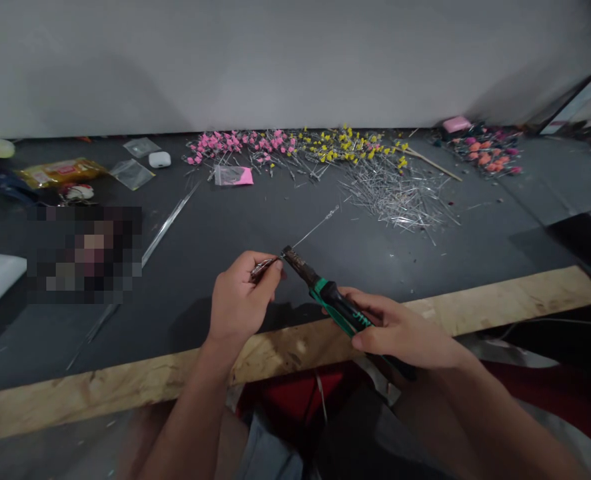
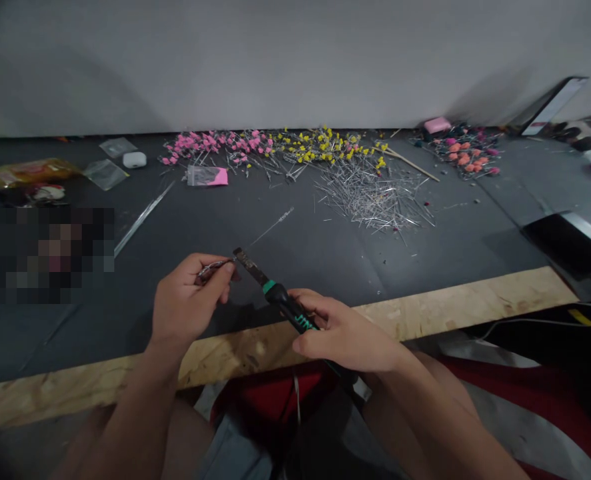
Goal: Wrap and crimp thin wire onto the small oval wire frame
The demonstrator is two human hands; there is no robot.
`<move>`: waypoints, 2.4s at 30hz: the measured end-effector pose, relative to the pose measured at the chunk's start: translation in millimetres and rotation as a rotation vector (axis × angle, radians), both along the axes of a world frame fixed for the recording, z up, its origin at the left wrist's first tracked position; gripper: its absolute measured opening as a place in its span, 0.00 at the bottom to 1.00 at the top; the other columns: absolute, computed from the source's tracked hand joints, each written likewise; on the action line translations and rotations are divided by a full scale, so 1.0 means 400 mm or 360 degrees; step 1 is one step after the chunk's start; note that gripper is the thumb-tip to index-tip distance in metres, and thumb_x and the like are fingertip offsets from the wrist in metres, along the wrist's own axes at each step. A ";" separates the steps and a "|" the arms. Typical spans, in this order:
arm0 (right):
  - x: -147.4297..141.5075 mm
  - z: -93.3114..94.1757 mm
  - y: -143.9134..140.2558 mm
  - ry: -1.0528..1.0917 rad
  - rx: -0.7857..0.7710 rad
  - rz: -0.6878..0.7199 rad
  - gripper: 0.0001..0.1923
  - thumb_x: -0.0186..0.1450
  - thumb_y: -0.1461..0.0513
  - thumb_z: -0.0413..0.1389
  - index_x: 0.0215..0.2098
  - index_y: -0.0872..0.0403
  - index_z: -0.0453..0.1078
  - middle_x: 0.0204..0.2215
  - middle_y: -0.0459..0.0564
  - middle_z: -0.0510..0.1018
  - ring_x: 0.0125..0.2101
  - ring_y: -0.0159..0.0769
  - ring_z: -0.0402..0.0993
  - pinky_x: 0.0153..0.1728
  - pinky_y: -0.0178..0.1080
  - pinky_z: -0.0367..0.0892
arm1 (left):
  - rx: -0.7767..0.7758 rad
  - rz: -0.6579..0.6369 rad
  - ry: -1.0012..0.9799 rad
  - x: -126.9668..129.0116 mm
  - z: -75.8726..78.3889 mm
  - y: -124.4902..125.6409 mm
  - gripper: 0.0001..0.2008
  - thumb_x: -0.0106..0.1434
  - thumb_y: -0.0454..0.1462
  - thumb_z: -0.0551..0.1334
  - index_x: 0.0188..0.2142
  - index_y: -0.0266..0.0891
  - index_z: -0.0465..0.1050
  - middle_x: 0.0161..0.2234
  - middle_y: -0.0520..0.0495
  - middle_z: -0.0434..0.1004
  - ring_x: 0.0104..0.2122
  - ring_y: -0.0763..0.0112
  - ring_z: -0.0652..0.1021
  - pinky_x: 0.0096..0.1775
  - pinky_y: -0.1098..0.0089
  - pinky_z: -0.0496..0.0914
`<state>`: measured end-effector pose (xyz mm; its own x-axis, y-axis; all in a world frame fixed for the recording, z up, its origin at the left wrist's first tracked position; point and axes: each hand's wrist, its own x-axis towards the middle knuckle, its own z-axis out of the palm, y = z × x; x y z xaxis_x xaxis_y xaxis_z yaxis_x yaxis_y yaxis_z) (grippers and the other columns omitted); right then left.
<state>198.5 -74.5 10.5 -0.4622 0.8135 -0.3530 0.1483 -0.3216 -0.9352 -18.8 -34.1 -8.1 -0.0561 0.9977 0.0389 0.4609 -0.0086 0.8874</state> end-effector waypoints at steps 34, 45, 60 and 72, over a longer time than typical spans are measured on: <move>-0.028 -0.002 0.023 -0.0215 0.0256 0.0173 0.15 0.51 0.72 0.50 0.35 0.54 0.66 0.42 0.44 0.68 0.39 0.31 0.63 0.39 0.33 0.58 | -0.0311 -0.0065 -0.0351 -0.019 -0.004 0.022 0.07 0.59 0.42 0.60 0.30 0.42 0.67 0.18 0.54 0.71 0.15 0.77 0.69 0.16 0.78 0.63; -0.059 -0.011 0.020 -0.0430 0.0262 0.0179 0.12 0.51 0.70 0.49 0.34 0.54 0.61 0.28 0.41 0.63 0.29 0.29 0.57 0.30 0.33 0.55 | -0.0378 -0.0082 -0.0440 -0.025 -0.008 0.026 0.08 0.59 0.42 0.60 0.30 0.40 0.68 0.21 0.52 0.72 0.16 0.78 0.69 0.14 0.78 0.61; -0.036 0.005 0.054 -0.0324 0.0244 0.0303 0.16 0.51 0.69 0.50 0.38 0.54 0.66 0.37 0.45 0.69 0.37 0.34 0.64 0.39 0.36 0.61 | -0.0270 0.0003 -0.0765 -0.023 0.002 0.026 0.06 0.60 0.38 0.59 0.33 0.42 0.60 0.21 0.55 0.71 0.13 0.79 0.69 0.11 0.80 0.57; -0.032 0.001 0.060 -0.0268 0.0303 0.0358 0.21 0.51 0.70 0.50 0.44 0.54 0.66 0.39 0.46 0.68 0.37 0.34 0.63 0.39 0.36 0.61 | -0.0300 0.0048 -0.0890 -0.014 0.003 0.029 0.06 0.59 0.37 0.57 0.35 0.44 0.59 0.21 0.56 0.72 0.11 0.77 0.69 0.09 0.79 0.56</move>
<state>185.6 -50.6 11.1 -0.5856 0.7566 -0.2911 0.3529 -0.0854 -0.9318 -24.5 -22.5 -6.9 -0.0454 0.9821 -0.1828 -0.0799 0.1788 0.9806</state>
